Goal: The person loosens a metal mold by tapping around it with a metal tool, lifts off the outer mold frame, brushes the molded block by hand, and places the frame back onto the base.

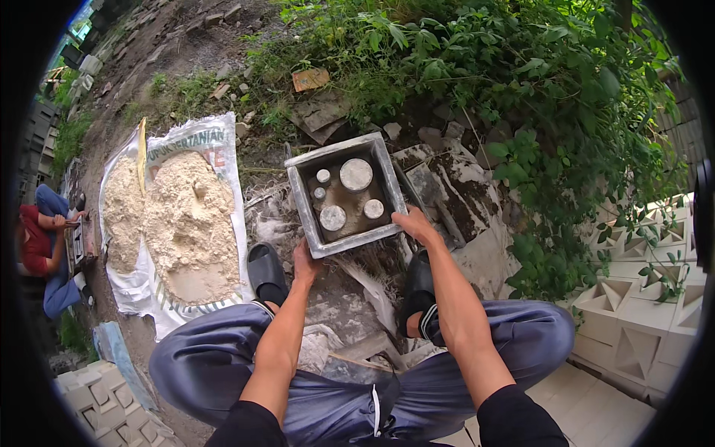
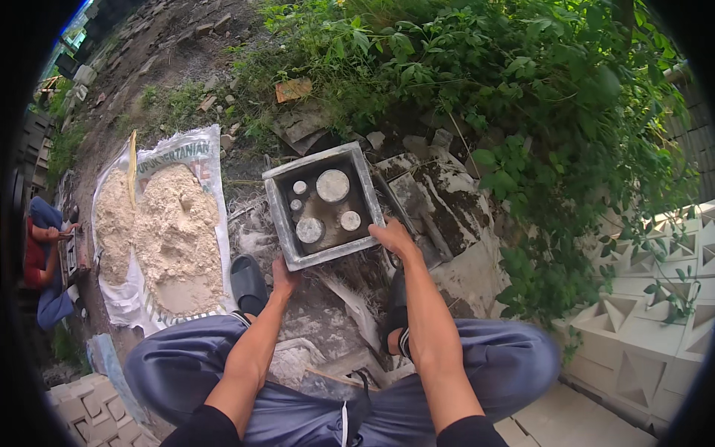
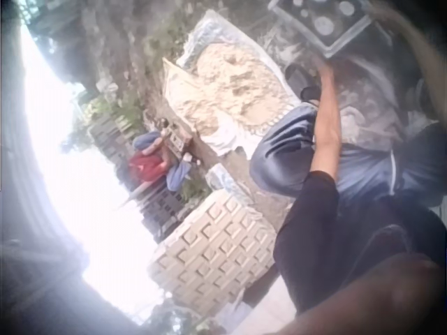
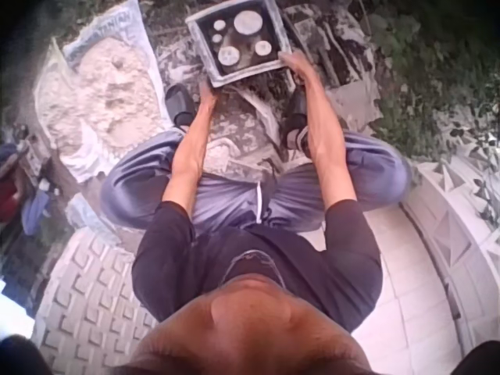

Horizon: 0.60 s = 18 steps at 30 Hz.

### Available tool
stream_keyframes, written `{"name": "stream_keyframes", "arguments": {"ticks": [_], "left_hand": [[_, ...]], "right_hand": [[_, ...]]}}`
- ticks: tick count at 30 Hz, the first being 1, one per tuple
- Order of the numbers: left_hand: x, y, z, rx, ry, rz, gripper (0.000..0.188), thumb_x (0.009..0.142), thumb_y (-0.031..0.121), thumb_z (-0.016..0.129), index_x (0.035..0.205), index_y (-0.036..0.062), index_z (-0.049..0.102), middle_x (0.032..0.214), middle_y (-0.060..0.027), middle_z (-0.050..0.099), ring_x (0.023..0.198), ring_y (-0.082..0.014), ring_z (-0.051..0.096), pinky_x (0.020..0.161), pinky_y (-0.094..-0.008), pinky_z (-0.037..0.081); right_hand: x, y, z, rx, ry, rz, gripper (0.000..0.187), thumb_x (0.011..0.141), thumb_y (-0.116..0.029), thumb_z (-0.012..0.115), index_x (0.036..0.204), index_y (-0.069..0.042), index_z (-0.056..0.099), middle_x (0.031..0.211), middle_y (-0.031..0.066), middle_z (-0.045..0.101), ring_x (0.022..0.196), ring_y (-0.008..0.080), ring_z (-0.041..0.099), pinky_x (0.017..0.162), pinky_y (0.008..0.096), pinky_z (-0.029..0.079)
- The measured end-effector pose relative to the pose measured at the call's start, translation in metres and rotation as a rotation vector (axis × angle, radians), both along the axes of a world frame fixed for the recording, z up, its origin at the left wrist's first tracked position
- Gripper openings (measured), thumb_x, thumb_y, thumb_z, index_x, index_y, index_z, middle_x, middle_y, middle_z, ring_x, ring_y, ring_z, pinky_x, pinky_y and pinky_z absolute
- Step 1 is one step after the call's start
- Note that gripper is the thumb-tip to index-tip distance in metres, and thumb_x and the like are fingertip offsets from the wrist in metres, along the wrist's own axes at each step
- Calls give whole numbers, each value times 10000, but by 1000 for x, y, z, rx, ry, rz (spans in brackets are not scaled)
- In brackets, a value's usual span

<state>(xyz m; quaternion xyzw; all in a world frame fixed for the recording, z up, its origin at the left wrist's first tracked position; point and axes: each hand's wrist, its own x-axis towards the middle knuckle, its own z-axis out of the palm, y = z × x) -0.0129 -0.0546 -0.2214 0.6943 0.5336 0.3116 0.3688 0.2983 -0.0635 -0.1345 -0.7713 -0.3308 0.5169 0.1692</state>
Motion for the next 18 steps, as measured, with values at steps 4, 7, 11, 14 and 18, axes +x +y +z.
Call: {"name": "stream_keyframes", "arguments": {"ticks": [4, 7, 11, 14, 18], "left_hand": [[-3, 1, -7, -41, 49, -10, 393, 686, 29, 685, 1070, 39, 605, 932, -201, 658, 936, -379, 610, 741, -412, 503], [-3, 3, -11, -75, 21, -6, 383, 699, 35, 684, 1075, 47, 609, 922, -209, 657, 954, -372, 600, 746, -400, 503], [-5, 2, -14, -111, -20, -1, 359, 711, 32, 670, 1065, 40, 615, 912, -211, 659, 964, -358, 602, 747, -385, 503], [-7, 7, -12, -123, -49, -6, 352, 718, 23, 658, 1066, 34, 615, 917, -212, 660, 979, -347, 599, 749, -371, 502], [-4, 6, -5, -98, -92, -7, 359, 723, 10, 642, 1080, 26, 611, 935, -215, 656, 998, -338, 589, 750, -350, 499]], "right_hand": [[-2, -1, 10, 24, -59, -13, 646, 703, -356, 601, 1215, 32, 534, 1153, 207, 592, 1070, 306, 555, 909, 383, 404], [-3, 0, 16, -9, -33, 10, 705, 692, -367, 599, 1250, 51, 495, 1194, 225, 568, 1105, 318, 543, 938, 373, 394], [-13, -5, 32, 9, -86, -8, 712, 696, -376, 591, 1251, 58, 490, 1208, 233, 558, 1130, 322, 532, 958, 365, 385], [-16, -8, 33, 30, -36, 5, 735, 687, -389, 590, 1258, 61, 483, 1232, 244, 542, 1156, 326, 518, 978, 358, 373], [-9, -1, 13, -53, -82, 12, 730, 689, -382, 587, 1262, 57, 483, 1228, 255, 542, 1152, 330, 523, 973, 363, 380]]}}
